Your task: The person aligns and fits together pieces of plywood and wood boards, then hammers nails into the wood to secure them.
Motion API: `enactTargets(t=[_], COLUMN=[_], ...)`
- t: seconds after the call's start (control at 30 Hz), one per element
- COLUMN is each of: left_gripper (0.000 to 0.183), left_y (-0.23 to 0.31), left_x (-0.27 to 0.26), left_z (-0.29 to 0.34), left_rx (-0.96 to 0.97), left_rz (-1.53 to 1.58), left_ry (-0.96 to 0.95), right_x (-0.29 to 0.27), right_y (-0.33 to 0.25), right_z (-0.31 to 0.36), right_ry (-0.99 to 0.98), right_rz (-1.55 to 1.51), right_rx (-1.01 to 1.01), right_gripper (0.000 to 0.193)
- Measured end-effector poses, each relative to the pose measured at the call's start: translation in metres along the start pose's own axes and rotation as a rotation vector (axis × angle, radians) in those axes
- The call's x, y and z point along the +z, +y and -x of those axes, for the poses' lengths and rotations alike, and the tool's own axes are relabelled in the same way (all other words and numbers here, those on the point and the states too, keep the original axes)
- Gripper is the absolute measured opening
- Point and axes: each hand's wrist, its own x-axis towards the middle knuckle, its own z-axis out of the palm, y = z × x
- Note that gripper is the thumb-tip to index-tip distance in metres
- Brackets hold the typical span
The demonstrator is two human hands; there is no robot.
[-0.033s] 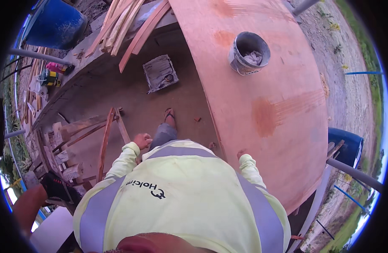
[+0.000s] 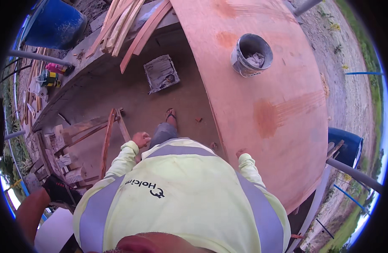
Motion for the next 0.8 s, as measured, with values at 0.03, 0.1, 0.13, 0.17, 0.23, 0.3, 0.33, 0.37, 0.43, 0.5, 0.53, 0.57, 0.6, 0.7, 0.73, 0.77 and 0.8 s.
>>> enactTargets(t=[0.03, 0.1, 0.13, 0.17, 0.23, 0.3, 0.33, 0.37, 0.43, 0.5, 0.53, 0.57, 0.6, 0.7, 0.73, 0.77, 0.8], left_gripper=[0.032, 0.032, 0.032, 0.031, 0.031, 0.029, 0.029, 0.029, 0.031, 0.032, 0.032, 0.032, 0.034, 0.032, 0.033, 0.033, 0.032], left_y=[-0.021, -0.029, -0.038, -0.046, -0.056, -0.052, 0.012, 0.022, 0.052, 0.074, 0.080, 0.085, 0.083, 0.112, 0.057, 0.058, 0.056], left_x=[-0.017, -0.070, -0.099, -0.128, -0.180, -0.225, -0.221, -0.234, -0.253, -0.252, -0.245, -0.238, -0.231, -0.205, -0.214, -0.213, -0.221], left_z=[0.001, -0.025, -0.037, -0.049, -0.071, -0.098, -0.107, -0.106, -0.121, -0.133, -0.142, -0.146, -0.146, -0.155, -0.163, -0.169, -0.168], left_rx=[-0.023, -0.159, -0.148, -0.104, -0.042, 0.136, 0.005, -0.006, 0.001, 0.028, 0.063, 0.077, 0.040, 0.092, 0.231, 0.142, 0.129], left_rz=[-0.003, 0.114, 0.100, -0.049, -0.207, -0.489, -0.174, -0.186, 0.100, 0.088, 0.107, 0.043, 0.041, -0.201, -0.322, -0.363, -0.504], left_ry=[-0.015, 0.004, -0.001, 0.037, 0.071, 0.248, 0.229, 0.239, 0.271, 0.199, 0.164, 0.106, 0.052, -0.085, -0.060, -0.140, -0.194], right_x=[0.007, 0.012, 0.018, 0.022, 0.000, 0.024, 0.005, -0.002, -0.016, -0.027, -0.031, -0.033, -0.035, -0.038, -0.031, -0.035, -0.036], right_y=[-0.032, -0.093, -0.123, -0.157, -0.245, -0.263, -0.263, -0.292, -0.304, -0.314, -0.305, -0.309, -0.316, -0.289, -0.316, -0.314, -0.328], right_z=[0.009, 0.009, 0.012, 0.008, 0.028, -0.005, 0.000, 0.003, -0.013, -0.033, -0.049, -0.056, -0.063, -0.101, -0.114, -0.120, -0.121], right_ry=[-0.082, -0.106, -0.084, -0.098, -0.121, -0.136, -0.091, -0.100, -0.086, -0.052, -0.055, -0.062, -0.047, 0.035, 0.000, -0.010, -0.027], right_rz=[-0.143, -0.291, -0.282, -0.274, -0.252, -0.442, -0.392, -0.352, -0.368, -0.287, -0.295, -0.307, -0.244, -0.206, -0.182, -0.146, -0.170], right_rx=[0.130, 0.163, 0.064, -0.007, -0.099, -0.151, -0.117, -0.151, -0.172, -0.044, -0.009, -0.009, 0.031, 0.128, 0.057, 0.049, 0.034], right_gripper=[0.007, 0.015, 0.019, 0.023, 0.030, 0.019, 0.017, 0.016, 0.016, 0.017, 0.019, 0.019, 0.022, 0.028, 0.028, 0.028, 0.027])
